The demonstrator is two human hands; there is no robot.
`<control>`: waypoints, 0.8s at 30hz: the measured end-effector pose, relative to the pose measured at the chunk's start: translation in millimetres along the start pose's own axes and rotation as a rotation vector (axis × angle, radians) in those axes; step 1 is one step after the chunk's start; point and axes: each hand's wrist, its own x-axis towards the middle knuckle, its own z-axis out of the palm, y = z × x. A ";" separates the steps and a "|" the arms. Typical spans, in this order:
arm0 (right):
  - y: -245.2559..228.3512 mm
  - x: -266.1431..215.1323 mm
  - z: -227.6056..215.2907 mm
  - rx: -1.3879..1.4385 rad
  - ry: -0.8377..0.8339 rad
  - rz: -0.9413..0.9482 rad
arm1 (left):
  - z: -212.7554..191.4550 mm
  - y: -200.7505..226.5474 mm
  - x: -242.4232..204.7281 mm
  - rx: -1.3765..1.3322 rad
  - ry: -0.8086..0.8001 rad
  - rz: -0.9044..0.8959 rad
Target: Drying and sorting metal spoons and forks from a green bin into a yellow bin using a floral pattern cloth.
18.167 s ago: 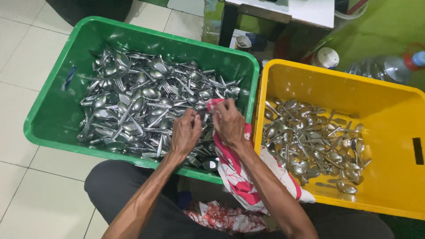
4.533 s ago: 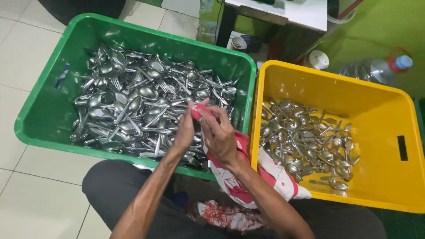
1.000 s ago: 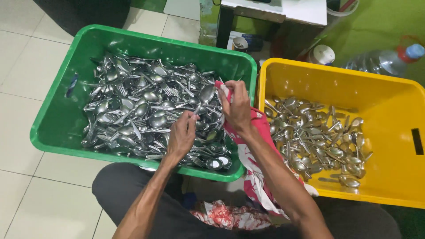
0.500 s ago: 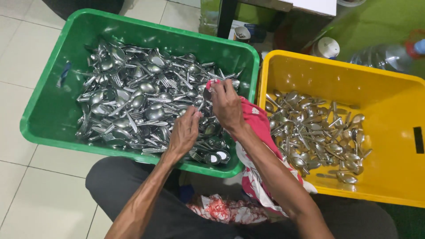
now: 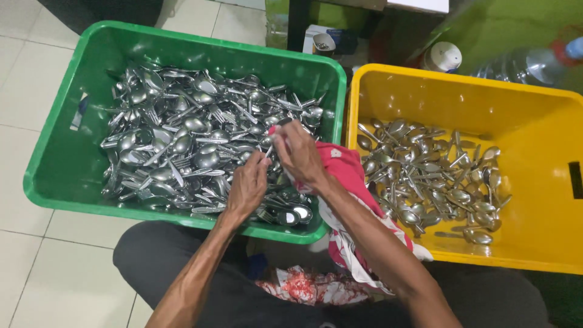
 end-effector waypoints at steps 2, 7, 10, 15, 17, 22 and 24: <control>-6.1 15.2 -14.9 -0.037 0.056 0.117 | 2.2 -3.6 3.1 -0.037 0.015 0.002; -13.7 4.1 -10.8 -0.231 0.098 0.040 | 8.4 -14.4 3.8 -0.030 0.012 -0.009; -3.2 -2.9 3.4 -0.346 0.093 -0.088 | 5.9 -5.5 1.0 -0.008 0.010 -0.004; 0.2 13.8 -5.2 -0.497 0.184 -0.163 | 10.0 -17.6 3.1 0.000 0.010 0.022; 2.3 12.5 2.4 -0.476 0.196 -0.182 | 8.2 -13.1 1.9 0.006 0.010 -0.013; 3.9 5.6 -0.6 -0.427 0.127 -0.176 | 9.5 -22.2 2.9 0.046 -0.022 -0.025; 0.3 14.4 -10.6 -0.439 0.173 -0.131 | 6.3 -15.6 3.5 0.027 -0.018 -0.021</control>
